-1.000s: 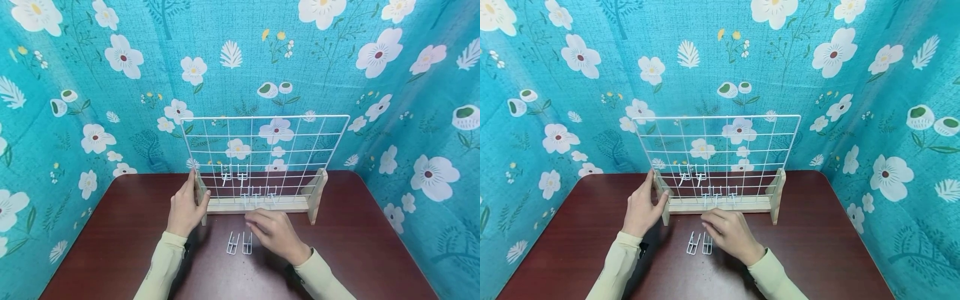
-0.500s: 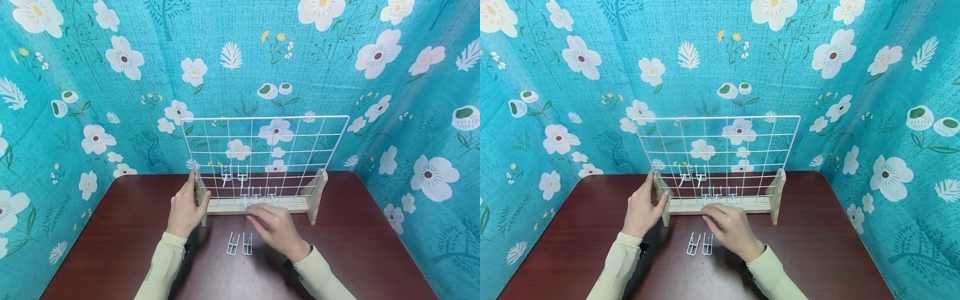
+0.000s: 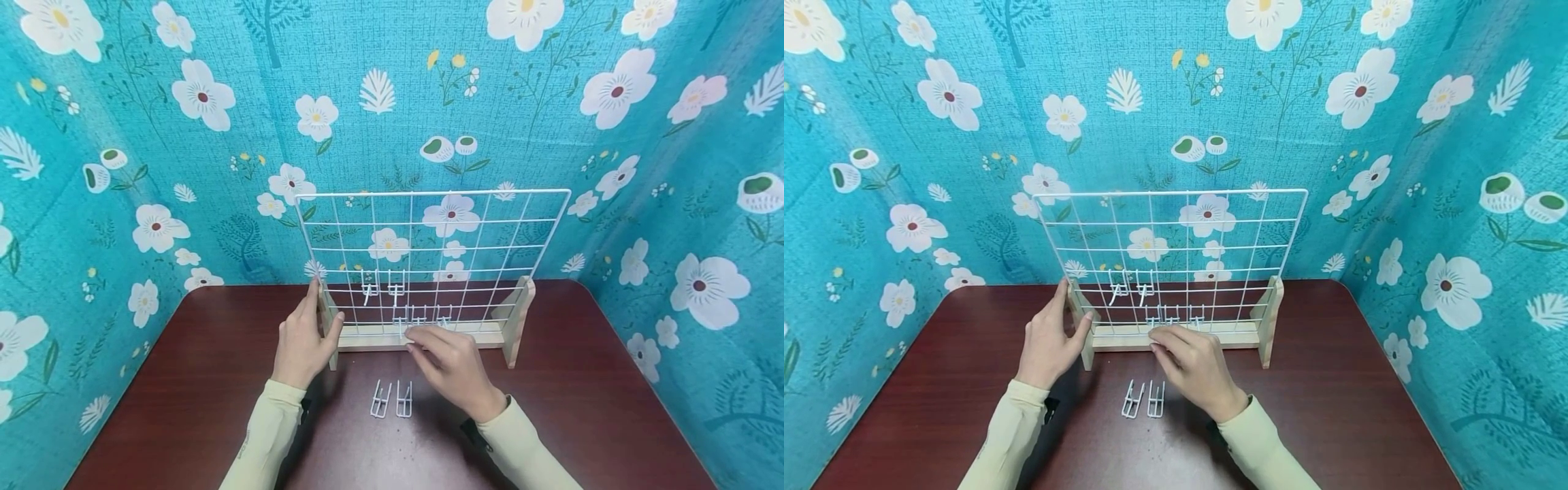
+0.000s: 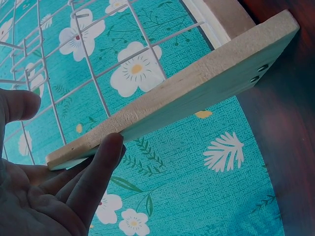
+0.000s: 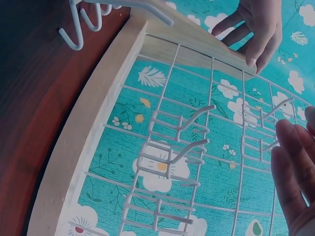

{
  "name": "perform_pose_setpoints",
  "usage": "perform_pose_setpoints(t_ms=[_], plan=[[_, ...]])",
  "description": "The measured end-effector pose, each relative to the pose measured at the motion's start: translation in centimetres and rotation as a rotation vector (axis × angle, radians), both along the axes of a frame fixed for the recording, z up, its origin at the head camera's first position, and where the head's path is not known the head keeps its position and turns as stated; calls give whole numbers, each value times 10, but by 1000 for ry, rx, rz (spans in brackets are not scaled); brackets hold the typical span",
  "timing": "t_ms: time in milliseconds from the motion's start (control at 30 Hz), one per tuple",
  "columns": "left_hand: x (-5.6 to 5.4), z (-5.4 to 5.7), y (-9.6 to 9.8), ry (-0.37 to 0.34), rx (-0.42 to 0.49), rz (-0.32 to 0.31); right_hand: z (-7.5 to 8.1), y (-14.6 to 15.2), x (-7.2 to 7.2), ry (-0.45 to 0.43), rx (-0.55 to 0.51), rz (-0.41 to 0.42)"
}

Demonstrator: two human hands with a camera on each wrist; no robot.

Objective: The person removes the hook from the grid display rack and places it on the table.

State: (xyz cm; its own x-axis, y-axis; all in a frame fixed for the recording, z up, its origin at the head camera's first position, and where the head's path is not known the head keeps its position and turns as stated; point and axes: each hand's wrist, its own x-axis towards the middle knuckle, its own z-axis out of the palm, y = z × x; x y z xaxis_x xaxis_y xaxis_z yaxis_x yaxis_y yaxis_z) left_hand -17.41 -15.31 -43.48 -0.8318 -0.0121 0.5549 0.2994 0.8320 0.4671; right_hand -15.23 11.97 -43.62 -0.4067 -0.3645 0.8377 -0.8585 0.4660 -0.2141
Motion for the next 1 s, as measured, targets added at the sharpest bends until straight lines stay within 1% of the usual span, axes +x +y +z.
perform_pose_setpoints(t_ms=[300,767,1000], plan=[[0,-1,0,20,-3,-8,2,-2,-1,10,6,-21],[1,0,-1,5,-6,-6,11,-5,-6,-4,-22,-37],[1,-1,-1,1,-4,-3,11,-5,-8,-10,-15,-46]])
